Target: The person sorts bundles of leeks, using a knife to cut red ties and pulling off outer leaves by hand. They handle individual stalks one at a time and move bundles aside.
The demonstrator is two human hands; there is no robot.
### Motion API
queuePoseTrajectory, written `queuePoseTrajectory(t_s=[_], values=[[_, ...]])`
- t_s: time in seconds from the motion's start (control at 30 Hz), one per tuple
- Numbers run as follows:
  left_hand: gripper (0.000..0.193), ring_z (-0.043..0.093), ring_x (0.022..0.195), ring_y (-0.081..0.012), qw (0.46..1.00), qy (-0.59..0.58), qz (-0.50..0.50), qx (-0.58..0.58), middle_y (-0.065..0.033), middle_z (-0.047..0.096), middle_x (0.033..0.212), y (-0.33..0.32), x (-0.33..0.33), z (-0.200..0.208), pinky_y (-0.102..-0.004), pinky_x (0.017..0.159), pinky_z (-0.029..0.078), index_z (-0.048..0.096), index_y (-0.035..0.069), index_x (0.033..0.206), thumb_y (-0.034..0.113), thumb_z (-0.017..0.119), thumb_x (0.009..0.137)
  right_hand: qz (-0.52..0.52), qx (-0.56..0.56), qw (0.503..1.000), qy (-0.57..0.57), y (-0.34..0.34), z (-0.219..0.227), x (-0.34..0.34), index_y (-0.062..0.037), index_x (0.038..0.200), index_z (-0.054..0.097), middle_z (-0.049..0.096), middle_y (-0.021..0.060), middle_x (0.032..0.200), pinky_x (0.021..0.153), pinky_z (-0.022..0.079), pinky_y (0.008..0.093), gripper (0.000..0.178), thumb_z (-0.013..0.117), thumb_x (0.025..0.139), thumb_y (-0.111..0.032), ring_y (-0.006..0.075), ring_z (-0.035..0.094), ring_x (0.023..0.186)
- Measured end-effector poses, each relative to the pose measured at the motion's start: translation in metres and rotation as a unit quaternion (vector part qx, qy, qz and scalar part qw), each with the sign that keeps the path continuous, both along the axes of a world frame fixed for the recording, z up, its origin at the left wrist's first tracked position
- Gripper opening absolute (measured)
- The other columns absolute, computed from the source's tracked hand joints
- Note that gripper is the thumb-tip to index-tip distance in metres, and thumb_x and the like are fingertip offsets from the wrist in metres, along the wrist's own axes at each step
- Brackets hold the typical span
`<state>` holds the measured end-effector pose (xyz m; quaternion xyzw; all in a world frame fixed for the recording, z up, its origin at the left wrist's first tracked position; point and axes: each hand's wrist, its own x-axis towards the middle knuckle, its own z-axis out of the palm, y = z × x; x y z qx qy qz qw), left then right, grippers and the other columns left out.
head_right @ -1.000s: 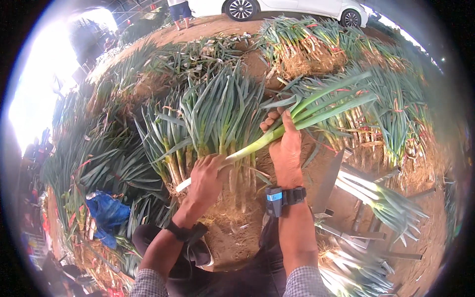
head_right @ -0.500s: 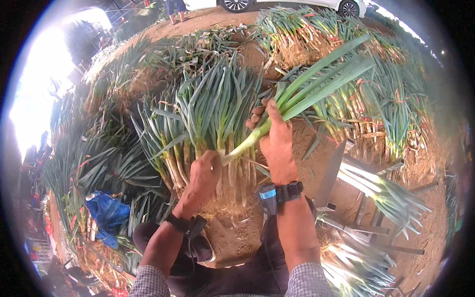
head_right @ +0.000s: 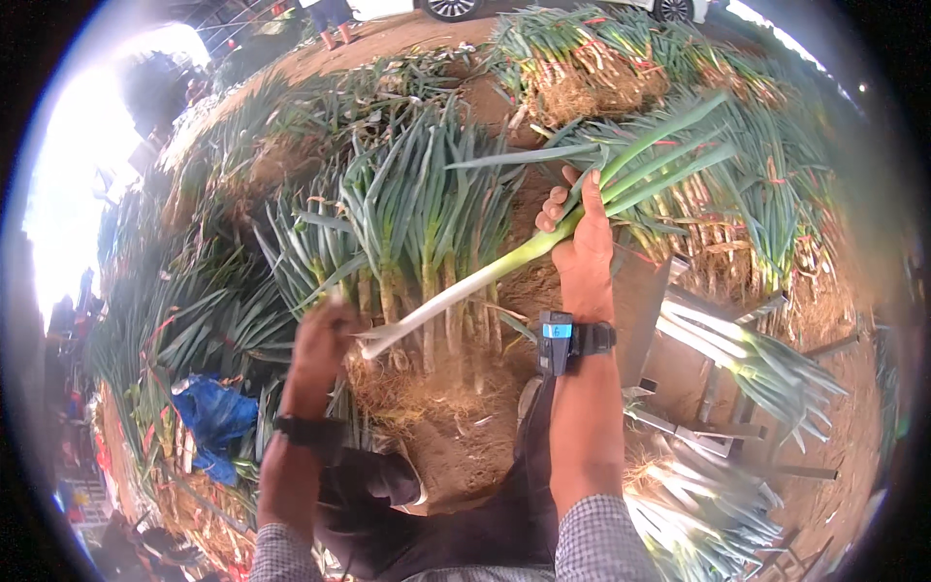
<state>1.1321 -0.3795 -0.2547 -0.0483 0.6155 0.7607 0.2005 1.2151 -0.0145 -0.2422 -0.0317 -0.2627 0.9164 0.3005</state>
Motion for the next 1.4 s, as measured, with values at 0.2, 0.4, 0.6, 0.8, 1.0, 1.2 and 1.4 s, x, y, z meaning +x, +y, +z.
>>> queuePoseTrajectory(t_s=[0.2,0.4,0.6,0.8,1.0,1.2,1.4], values=[[0.022,0.044,0.05,-0.0179,0.937,0.278,0.211,0.032,-0.0049,0.045,0.063,-0.166,-0.152,0.037,-0.0318,0.05,0.041,0.05,0.006,0.077,0.014,0.041,0.095,-0.005,-0.038,0.999,0.036,-0.005,0.011,-0.008,-0.0072,0.115,0.05,0.051,0.0028,0.076,0.053,0.037,0.0296,0.045,0.061,0.092,-0.045,0.0138,0.045,0.061],[0.039,0.06,0.079,-0.024,0.74,0.448,0.144,-0.481,-0.0178,0.064,0.095,-0.097,-0.178,0.142,-0.0401,0.071,0.049,0.056,-0.003,0.113,0.029,0.061,0.093,0.006,-0.036,0.998,0.056,-0.005,0.009,-0.003,-0.0078,0.115,0.052,0.052,0.0028,0.076,0.053,0.037,0.0285,0.045,0.063,0.09,-0.044,0.0137,0.046,0.061],[0.044,0.063,0.096,-0.0162,0.757,0.291,-0.437,-0.389,-0.013,0.066,0.103,0.072,0.03,0.067,-0.0375,0.079,0.052,0.057,0.004,0.122,0.03,0.069,0.088,0.084,-0.051,0.975,0.199,-0.006,0.013,0.002,-0.0061,0.116,0.052,0.054,0.0042,0.078,0.057,0.041,0.0323,0.048,0.065,0.089,-0.044,0.0155,0.049,0.066],[0.039,0.06,0.076,-0.0278,0.691,0.574,-0.11,-0.424,-0.009,0.06,0.086,0.08,0.072,-0.028,-0.0388,0.066,0.046,0.057,0.009,0.118,0.015,0.066,0.08,-0.062,-0.028,0.993,-0.102,-0.041,0.007,-0.001,-0.0091,0.103,0.053,0.05,0.0039,0.077,0.057,0.045,0.0333,0.038,0.072,0.086,-0.036,0.0161,0.052,0.065],[0.031,0.061,0.077,-0.0294,0.706,0.579,-0.115,-0.391,-0.0107,0.061,0.086,0.094,0.087,-0.024,-0.0391,0.068,0.047,0.059,0.005,0.113,0.016,0.064,0.085,-0.079,-0.029,0.985,-0.15,-0.04,0.006,0.001,-0.0185,0.105,0.052,0.047,-0.0003,0.075,0.051,0.038,0.0259,0.033,0.075,0.084,-0.03,0.0108,0.045,0.059],[0.019,0.063,0.069,-0.0339,0.773,0.525,-0.115,-0.337,-0.0134,0.063,0.08,0.085,0.085,-0.035,-0.0438,0.062,0.05,0.059,0.006,0.098,0.014,0.064,0.082,-0.048,-0.018,0.994,-0.092,-0.047,0.01,-0.004,-0.0137,0.096,0.052,0.048,0.0007,0.074,0.05,0.037,0.0278,0.03,0.073,0.085,-0.031,0.0109,0.045,0.056],[0.02,0.064,0.07,-0.0362,0.847,0.433,-0.094,-0.294,-0.0152,0.063,0.081,0.083,0.096,-0.026,-0.0424,0.06,0.051,0.059,0.005,0.098,0.012,0.066,0.081,-0.02,-0.018,0.998,-0.061,-0.054,0.011,-0.009,-0.0101,0.096,0.053,0.054,0.0047,0.078,0.056,0.041,0.0311,0.026,0.068,0.087,-0.03,0.0141,0.049,0.061]])
